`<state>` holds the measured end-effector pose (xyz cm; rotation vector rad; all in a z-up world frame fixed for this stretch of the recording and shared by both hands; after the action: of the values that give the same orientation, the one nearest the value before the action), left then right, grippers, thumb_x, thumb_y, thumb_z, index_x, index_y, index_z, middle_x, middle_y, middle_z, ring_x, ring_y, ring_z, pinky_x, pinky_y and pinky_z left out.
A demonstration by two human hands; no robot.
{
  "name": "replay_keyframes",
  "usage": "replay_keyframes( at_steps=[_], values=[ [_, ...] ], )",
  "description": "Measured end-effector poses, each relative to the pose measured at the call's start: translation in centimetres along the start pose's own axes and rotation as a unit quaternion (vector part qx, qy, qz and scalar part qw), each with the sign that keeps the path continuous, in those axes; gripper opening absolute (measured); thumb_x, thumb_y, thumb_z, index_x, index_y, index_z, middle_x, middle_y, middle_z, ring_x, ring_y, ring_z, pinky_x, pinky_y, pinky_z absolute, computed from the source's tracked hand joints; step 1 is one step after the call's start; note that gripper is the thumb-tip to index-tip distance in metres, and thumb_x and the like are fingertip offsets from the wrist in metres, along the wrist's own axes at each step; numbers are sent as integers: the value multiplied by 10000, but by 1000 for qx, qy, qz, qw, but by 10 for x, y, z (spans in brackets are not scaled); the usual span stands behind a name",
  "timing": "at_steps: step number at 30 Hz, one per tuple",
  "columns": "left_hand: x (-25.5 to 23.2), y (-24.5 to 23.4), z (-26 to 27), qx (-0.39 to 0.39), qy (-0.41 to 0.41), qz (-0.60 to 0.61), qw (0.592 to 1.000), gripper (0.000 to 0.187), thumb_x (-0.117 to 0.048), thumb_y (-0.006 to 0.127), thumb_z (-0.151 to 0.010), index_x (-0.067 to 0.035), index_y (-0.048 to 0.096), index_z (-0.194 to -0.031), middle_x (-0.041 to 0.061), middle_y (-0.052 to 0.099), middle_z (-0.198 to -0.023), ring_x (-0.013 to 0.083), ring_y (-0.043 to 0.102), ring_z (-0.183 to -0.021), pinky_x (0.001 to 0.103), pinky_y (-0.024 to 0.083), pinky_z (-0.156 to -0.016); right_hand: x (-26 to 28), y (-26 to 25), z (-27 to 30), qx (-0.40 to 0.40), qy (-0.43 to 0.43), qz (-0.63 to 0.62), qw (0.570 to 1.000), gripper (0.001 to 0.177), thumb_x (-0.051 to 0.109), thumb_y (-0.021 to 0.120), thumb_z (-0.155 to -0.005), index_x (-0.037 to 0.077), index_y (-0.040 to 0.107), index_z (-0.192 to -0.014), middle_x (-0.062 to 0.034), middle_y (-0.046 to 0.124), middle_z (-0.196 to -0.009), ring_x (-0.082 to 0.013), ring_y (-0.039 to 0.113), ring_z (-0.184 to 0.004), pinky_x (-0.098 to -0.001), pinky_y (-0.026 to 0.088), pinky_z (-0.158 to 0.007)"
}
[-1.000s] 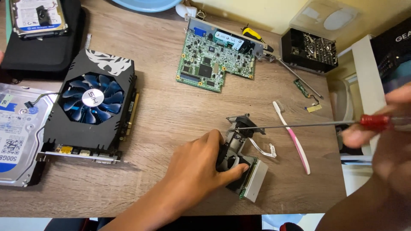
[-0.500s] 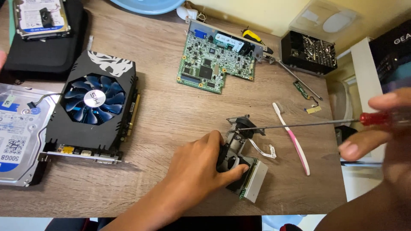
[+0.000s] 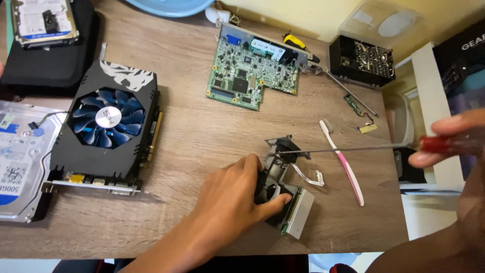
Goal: The person cleans a small black fan and heatsink assembly using a toothbrush and a screwdriver. They brush the fan blades and use the screwdriver to scrape and clean the heatsink fins. The person also handles a motherboard and a graphics card on the table.
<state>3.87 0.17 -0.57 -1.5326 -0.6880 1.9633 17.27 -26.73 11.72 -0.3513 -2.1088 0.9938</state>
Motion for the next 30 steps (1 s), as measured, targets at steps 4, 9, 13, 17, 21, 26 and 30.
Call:
replay_keyframes(
  at_steps=[4,9,13,17,21,26,30],
  values=[
    [-2,-3,2,12,-6,-1,1000,603,-679,709,-930,-122,487,-995,159,689,-973,419,668,-803,542,504,-626,10,3,7,-21,44,17,999,655,371,198,-1254,-180,510,-1422,-258,603,-929,-341,655,-875,-393,479,-1030],
    [-2,-2,1,3,-2,-6,1000,609,-683,701,-925,-117,486,-998,173,693,-1007,461,664,-855,571,503,-648,-33,-8,18,-11,49,18,999,653,354,198,-1243,-185,451,-1512,-261,586,-904,-385,652,-938,-476,469,-1168],
    [-3,-4,1,16,-12,-12,1000,605,-689,690,-928,-122,496,-1013,163,694,-1024,442,672,-871,570,511,-669,-55,-10,19,-21,79,-5,997,618,419,216,-1264,-79,485,-1510,-214,588,-892,-342,659,-987,-454,465,-1186],
    [-2,-2,0,5,-12,-29,1000,626,-703,701,-915,-120,500,-1016,170,701,-1011,457,675,-865,575,514,-669,36,12,11,-116,32,59,991,344,37,384,-1428,-177,638,-1338,-211,604,-1161,-277,654,-876,-268,474,-809],
    [-2,-4,2,-3,-13,-33,999,624,-723,680,-909,-131,508,-1000,147,709,-930,417,687,-815,546,518,-642,41,21,3,-145,46,-19,988,315,138,377,-1383,-26,504,-1146,-154,596,-982,-251,652,-814,-297,531,-816],
    [1,-4,3,-42,19,-50,998,639,-762,653,-865,-153,513,-998,125,733,-927,419,695,-850,553,510,-628,7,6,27,-177,28,-129,975,554,538,387,-1190,-7,487,-1190,-113,535,-1064,-290,681,-806,-332,614,-688],
    [-2,-10,7,-67,42,-33,996,697,-789,706,-775,-183,535,-1072,60,659,-1082,335,639,-1031,529,516,-741,-7,-15,60,-264,42,-124,956,692,705,388,-1097,31,491,-1213,-124,561,-1228,-250,583,-665,-281,531,-573]
  ],
)
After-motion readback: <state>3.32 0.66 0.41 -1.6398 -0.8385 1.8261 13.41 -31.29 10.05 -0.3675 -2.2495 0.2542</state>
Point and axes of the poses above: each hand's wrist, its own z-axis away from the middle knuckle, its own y-axis out of the palm, x = y × z, the point moved 4 cm from there along -z, towards the middle knuckle
